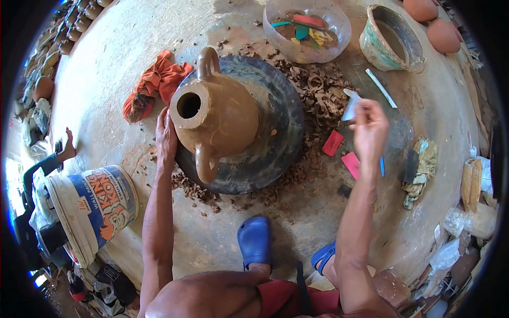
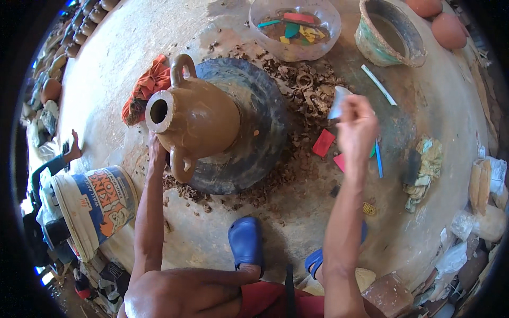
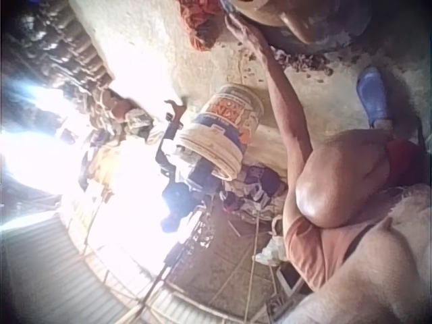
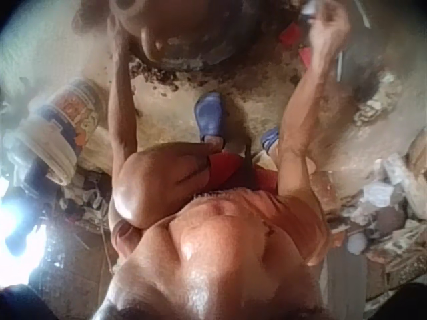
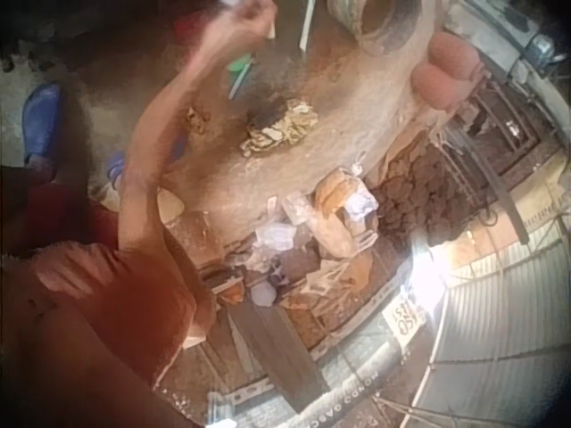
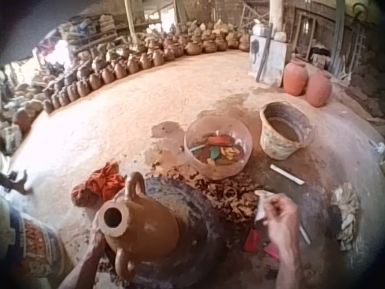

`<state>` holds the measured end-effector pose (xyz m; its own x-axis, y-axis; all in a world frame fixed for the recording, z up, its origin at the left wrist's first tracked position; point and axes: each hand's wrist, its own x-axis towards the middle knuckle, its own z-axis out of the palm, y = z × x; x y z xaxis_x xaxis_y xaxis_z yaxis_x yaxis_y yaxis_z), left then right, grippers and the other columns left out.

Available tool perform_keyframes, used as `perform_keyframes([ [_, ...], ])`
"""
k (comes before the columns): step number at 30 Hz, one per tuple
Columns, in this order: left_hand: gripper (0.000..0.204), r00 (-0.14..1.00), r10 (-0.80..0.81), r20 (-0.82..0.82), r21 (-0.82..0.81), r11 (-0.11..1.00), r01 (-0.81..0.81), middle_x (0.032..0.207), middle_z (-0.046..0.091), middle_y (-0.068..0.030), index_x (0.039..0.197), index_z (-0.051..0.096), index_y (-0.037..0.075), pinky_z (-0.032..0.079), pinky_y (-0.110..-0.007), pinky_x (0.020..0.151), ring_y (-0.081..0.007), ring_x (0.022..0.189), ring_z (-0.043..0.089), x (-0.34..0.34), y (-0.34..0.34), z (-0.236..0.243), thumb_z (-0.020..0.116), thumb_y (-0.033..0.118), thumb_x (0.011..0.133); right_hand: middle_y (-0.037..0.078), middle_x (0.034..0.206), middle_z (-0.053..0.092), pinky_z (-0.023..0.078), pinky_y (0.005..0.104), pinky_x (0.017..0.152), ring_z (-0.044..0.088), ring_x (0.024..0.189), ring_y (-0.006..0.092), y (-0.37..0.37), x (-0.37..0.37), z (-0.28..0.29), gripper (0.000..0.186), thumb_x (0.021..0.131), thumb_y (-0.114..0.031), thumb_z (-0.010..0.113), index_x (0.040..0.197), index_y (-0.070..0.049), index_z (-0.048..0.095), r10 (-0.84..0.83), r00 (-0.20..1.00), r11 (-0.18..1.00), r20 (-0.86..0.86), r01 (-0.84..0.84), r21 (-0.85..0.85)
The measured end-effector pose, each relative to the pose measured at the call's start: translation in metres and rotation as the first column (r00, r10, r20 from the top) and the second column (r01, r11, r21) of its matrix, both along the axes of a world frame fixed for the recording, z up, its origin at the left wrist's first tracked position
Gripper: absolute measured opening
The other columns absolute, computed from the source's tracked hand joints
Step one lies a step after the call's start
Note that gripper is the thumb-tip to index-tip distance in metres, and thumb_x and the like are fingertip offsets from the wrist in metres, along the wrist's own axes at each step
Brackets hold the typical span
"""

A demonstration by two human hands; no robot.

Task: The person refines a clay vessel on a spinning wheel by smoothing the surface with a green scraper, trimming edges with a pointed tool, and wiping the rim with a wet cloth.

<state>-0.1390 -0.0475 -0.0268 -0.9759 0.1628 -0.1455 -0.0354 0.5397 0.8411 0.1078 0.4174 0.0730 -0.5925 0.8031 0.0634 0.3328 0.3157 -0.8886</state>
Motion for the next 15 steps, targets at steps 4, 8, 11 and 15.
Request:
perform_keyframes([
  [4,0.068,0.999,-0.034,-0.005,0.039,0.999,0.035,0.144,0.065,-0.0228,0.151,0.053,-0.006,0.044,-0.037,0.115,-0.0286,0.133,0.061,-0.001,0.027,0.016,0.054,0.05,0.112,0.014,0.081,0.078,0.057,0.0342,0.066,0.076,0.07,0.0179,-0.075,-0.047,0.031,0.013,0.097,-0.011,0.076,0.106,-0.002,0.078,0.3,0.953,0.95,0.044,-0.295,-0.099],
  [8,0.067,0.999,0.014,-0.041,0.13,0.991,-0.008,0.132,0.072,-0.0205,0.148,0.057,-0.004,0.049,-0.036,0.107,-0.0256,0.123,0.067,-0.008,0.037,0.019,0.06,0.05,0.11,0.023,0.086,0.077,0.059,0.0415,0.071,0.078,0.077,0.0345,-0.105,-0.078,0.05,0.013,0.095,-0.01,0.073,0.103,0.0,0.078,0.436,0.893,0.898,0.112,-0.423,-0.12],
  [11,0.065,0.998,0.054,-0.016,0.121,0.991,-0.052,0.13,0.073,-0.0208,0.147,0.06,-0.001,0.051,-0.036,0.106,-0.0252,0.121,0.068,-0.008,0.038,0.024,0.062,0.051,0.108,0.026,0.085,0.075,0.059,0.0433,0.073,0.078,0.079,0.0378,-0.118,-0.087,0.077,0.015,0.094,-0.007,0.068,0.102,0.001,0.078,0.507,0.85,0.86,0.145,-0.489,-0.144],
  [15,0.068,0.995,0.088,0.048,0.069,0.993,-0.092,0.131,0.072,-0.0236,0.148,0.06,0.003,0.051,-0.038,0.106,-0.0286,0.122,0.069,-0.003,0.043,0.025,0.063,0.056,0.106,0.027,0.081,0.073,0.059,0.0455,0.073,0.076,0.076,0.0402,-0.129,-0.093,0.118,0.02,0.092,-0.007,0.064,0.102,0.003,0.078,0.53,0.827,0.847,0.186,-0.525,-0.081],
])
